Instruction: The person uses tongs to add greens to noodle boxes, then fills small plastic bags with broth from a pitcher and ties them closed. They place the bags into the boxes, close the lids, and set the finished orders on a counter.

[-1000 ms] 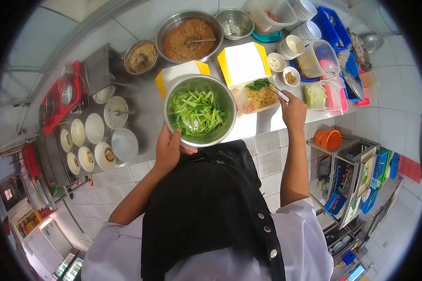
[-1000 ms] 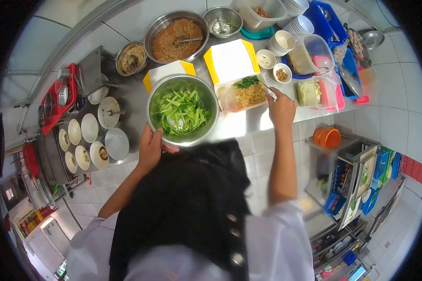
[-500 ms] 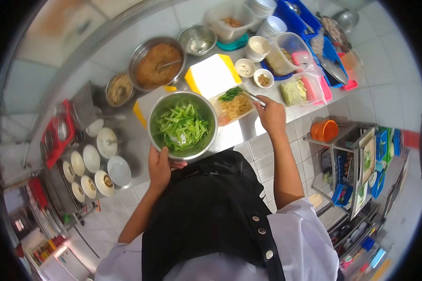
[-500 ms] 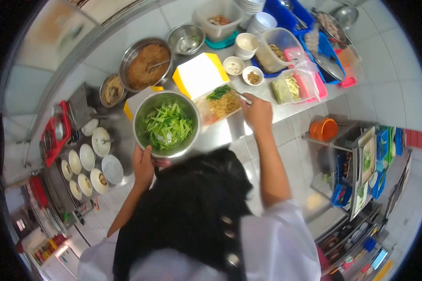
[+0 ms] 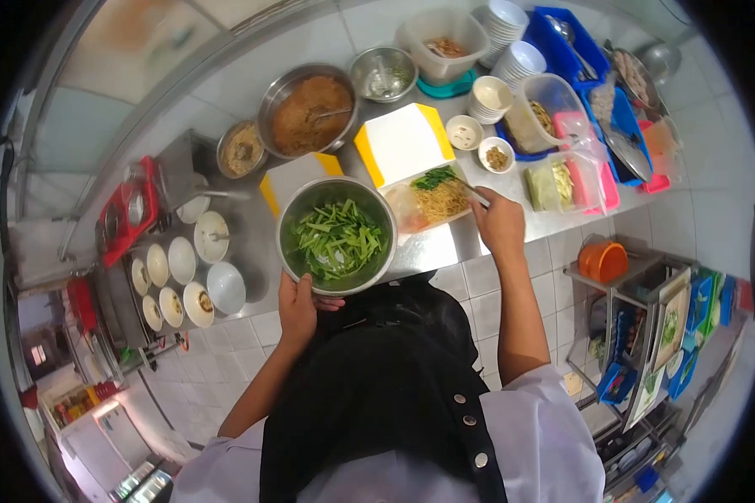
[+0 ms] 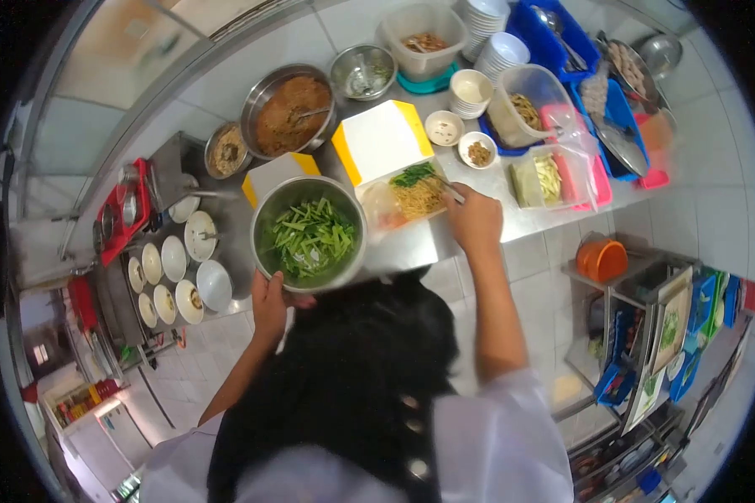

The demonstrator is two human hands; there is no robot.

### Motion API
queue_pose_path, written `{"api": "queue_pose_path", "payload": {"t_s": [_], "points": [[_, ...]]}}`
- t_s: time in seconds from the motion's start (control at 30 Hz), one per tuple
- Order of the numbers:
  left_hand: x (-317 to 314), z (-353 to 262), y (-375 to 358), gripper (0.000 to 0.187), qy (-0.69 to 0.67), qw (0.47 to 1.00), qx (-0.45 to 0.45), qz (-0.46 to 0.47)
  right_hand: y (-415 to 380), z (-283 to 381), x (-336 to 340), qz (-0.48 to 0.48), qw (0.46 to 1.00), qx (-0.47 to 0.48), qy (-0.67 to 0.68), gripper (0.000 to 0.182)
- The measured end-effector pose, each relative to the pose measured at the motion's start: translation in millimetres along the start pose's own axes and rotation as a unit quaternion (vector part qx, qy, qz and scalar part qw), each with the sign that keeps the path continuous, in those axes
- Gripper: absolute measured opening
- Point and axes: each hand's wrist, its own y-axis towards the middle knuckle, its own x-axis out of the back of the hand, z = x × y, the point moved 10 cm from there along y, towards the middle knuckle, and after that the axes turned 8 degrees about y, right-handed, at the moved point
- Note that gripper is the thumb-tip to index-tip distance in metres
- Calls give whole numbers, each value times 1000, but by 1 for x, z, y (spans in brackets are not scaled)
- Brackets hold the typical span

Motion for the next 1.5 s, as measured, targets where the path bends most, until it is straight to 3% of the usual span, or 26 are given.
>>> {"api": "queue_pose_path", "payload": {"t_s": [0.13,0.2,0.27,0.33,0.4,0.43,0.5,0.57,0.6,0.63,0.67,0.73,0.8,0.87,1.0,1.13,1.27,1.37,1.4,1.47,1.5], "points": [[15,22,-9,28,-32,999,29,-18,-2,8,1,8,996,-46,71,34],[27,32,-6,28,-37,999,6,-9,3,-8,-26,20,999,-12,36,40],[38,27,-7,32,-70,997,29,-4,-1,5,-8,-9,999,5,38,45],[56,17,-6,38,-78,997,11,1,-18,48,36,-11,991,-90,100,43],[81,22,-1,41,-109,994,-18,-15,-23,63,56,-96,973,22,208,40],[95,22,6,43,-134,990,-33,-14,-23,89,57,-103,972,35,207,40],[129,19,21,42,-149,987,-57,-28,-36,152,43,-29,949,97,300,36],[160,8,33,43,-150,985,-63,-61,-49,242,2,78,936,144,311,36],[171,7,45,43,-157,984,-67,-55,-59,283,-28,142,919,114,349,38],[183,4,58,41,-175,979,-86,-57,-63,319,-57,161,932,161,283,39],[197,0,69,40,-192,973,-109,-61,-68,349,-86,181,949,141,214,39],[217,-8,88,38,-184,972,-128,-71,-77,412,-119,120,960,208,145,46],[236,-15,112,35,-208,968,-123,-68,-94,456,-144,95,934,324,115,58],[256,-16,143,34,-215,966,-125,-66,-108,478,-154,141,936,285,147,65],[286,-29,183,30,-247,955,-150,-70,-129,470,-164,186,931,264,168,67],[316,-23,217,32,-245,958,-118,-90,-129,410,-177,238,948,137,164,65],[342,-17,240,43,-315,930,-174,-68,-140,351,-188,211,949,102,212,57],[358,-21,265,44,-230,947,-208,-86,-157,323,-197,209,956,82,188,57],[368,-4,289,49,-223,933,-274,-65,-164,317,-200,222,955,64,184,58],[365,-18,274,51,-289,937,-157,-116,-171,306,-204,221,960,44,166,59],[360,-26,270,51,-289,940,-152,-97,-177,304,-209,248,955,53,156,60]]}}
